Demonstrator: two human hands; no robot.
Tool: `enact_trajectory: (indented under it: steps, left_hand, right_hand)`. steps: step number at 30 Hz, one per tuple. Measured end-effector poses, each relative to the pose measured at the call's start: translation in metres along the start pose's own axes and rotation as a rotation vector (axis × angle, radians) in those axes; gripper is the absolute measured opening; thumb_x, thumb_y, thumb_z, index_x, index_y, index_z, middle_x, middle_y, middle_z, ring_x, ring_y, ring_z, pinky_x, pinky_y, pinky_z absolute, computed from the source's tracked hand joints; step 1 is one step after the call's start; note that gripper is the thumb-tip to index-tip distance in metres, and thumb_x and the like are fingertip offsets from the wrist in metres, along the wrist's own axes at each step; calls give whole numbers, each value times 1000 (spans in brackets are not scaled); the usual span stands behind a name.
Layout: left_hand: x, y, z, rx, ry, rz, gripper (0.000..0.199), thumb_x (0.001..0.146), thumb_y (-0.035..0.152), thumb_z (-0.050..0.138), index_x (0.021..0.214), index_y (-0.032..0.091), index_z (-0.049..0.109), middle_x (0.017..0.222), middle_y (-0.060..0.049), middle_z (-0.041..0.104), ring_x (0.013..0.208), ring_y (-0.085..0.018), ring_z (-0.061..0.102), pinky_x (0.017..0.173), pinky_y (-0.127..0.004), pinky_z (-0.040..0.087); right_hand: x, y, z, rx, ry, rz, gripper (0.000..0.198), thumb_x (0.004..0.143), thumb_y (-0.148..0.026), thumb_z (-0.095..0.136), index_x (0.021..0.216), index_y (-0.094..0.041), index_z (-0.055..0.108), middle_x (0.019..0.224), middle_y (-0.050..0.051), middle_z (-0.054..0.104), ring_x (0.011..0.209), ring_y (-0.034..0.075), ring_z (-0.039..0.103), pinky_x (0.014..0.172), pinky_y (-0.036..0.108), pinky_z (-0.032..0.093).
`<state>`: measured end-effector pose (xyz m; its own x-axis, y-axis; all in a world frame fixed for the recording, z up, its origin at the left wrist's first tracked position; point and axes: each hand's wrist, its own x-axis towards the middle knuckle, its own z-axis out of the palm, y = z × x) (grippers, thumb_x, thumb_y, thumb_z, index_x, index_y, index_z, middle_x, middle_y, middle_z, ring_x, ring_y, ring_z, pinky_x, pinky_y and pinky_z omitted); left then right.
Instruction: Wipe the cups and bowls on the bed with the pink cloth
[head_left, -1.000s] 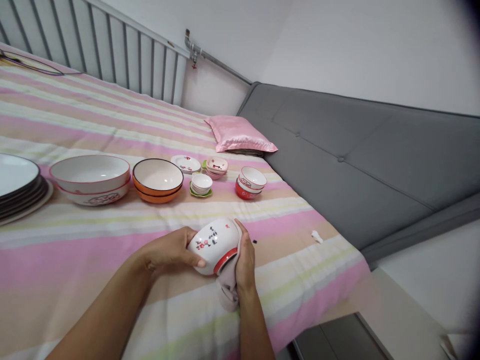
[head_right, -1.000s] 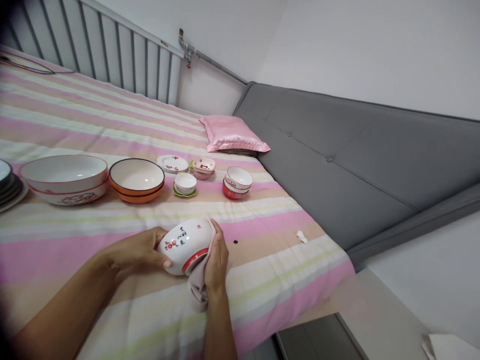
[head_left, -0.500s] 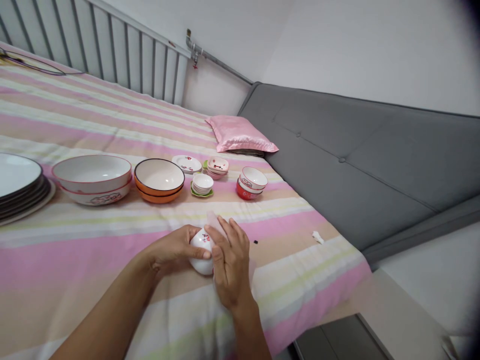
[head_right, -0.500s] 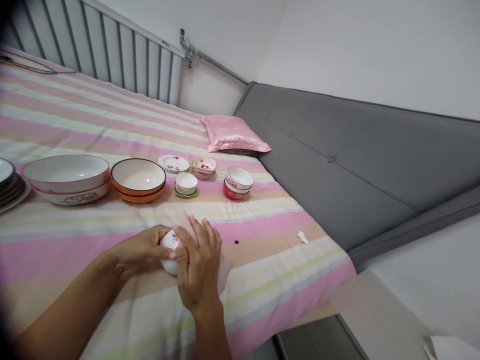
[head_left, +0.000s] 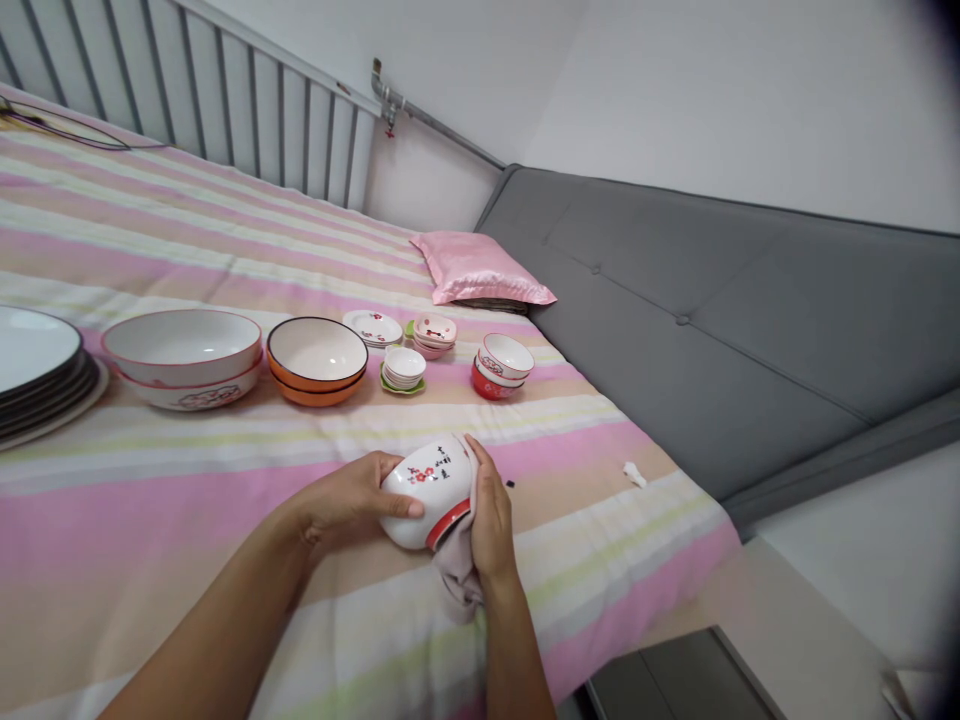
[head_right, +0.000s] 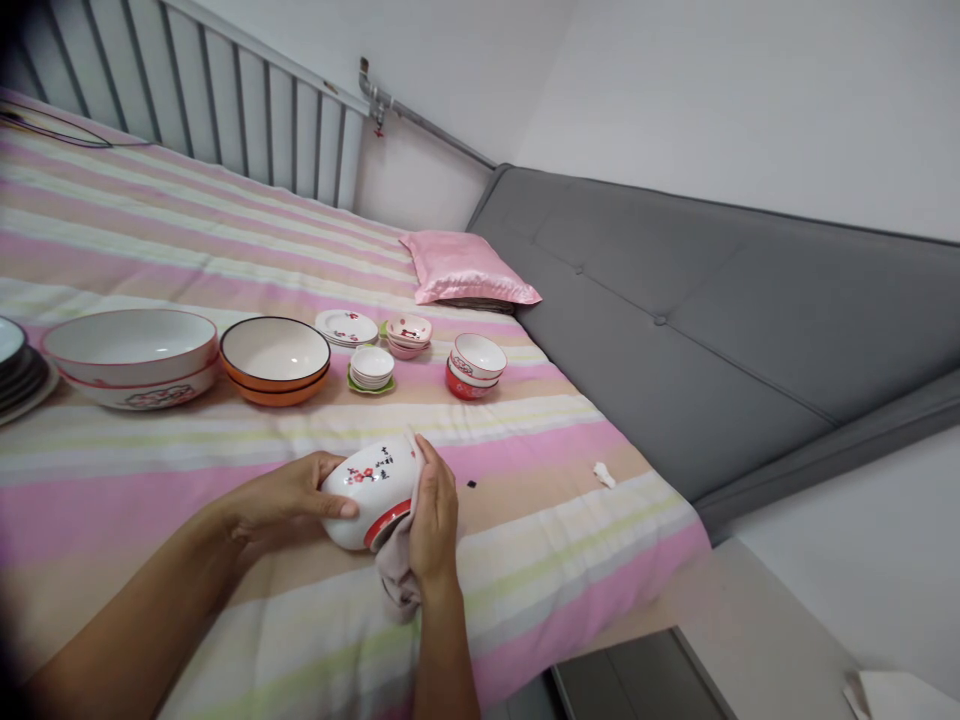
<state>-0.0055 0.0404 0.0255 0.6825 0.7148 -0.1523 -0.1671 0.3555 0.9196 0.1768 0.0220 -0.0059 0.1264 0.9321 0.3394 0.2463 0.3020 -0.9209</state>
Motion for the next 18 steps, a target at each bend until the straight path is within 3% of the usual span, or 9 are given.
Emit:
enact_trajectory:
  steps: [5,9,14,18]
  left_hand:
    - [0,-1,-2,-4,-19,3,39,62,22,78,98,10,69,87,-9,74,80,-21,67,75,-31,52]
    - [-1,0,-2,15,-30,5,37,63,22,78,97,11,69,87,-9,73,81,-22,67,76,-32,51]
    - [-2,1,0,6,-38,17,31,62,23,79,88,10,69,80,-7,72,75,-19,65,73,-29,50]
    - [-1,0,-1,38,-2,41,26,60,25,80,78,11,68,74,-3,69,69,-14,61,69,-24,48]
  right_hand:
    - [2,15,-1,109,4,124,50,95,-47,27,130,-22,53,136,5,53,128,19,46,109,38,33]
    - [-2,-5,-2,-30,-37,-19,46,97,-41,26,135,-24,47,140,4,48,130,18,42,110,40,31]
    - [-12,-36,3,-387,-140,-244,42,98,-30,26,137,-29,43,146,2,40,137,18,30,112,45,25]
    - [-19,-49,10,-578,-213,-333,41,96,-25,32,134,-34,46,149,-1,35,140,22,24,111,51,21]
